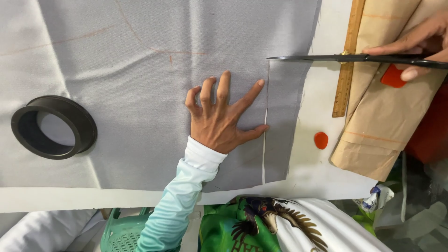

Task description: The person cuts a large piece of grey fabric using shears, following pre-drawn lines. They then use a wooden ruler and a red marking tool to draw straight lines on the fabric. Finally, they fold the cut fabric piece and place it on the table.

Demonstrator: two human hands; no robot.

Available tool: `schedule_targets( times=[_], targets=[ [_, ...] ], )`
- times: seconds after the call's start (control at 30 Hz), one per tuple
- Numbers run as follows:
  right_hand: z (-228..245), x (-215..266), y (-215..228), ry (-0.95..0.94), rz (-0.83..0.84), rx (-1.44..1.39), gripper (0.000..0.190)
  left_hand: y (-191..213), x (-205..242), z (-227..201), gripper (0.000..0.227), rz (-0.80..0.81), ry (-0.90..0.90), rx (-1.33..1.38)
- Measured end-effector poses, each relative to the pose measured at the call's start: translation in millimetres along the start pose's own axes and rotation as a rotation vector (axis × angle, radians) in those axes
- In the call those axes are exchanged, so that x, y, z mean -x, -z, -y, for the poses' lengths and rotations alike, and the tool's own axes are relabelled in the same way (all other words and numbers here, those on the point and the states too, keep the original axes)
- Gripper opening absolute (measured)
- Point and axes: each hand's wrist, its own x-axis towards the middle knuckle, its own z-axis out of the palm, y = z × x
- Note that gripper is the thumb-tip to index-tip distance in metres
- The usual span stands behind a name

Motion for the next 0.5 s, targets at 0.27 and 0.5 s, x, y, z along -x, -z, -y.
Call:
schedule_targets(
  times=[0.27,0.5],
  targets=[
    [-18.7,6.6,-5.6,-0.035,0.007,-0.088,0.080,1.3,0.1,0.0,0.091,0.004,-0.002,-0.020],
    [4.5,-6.6,-14.4,-0.063,0.008,-0.311,0.084,1.0,-0.5,0.5,0.092,-0.009,-0.005,-0.032]
  ],
)
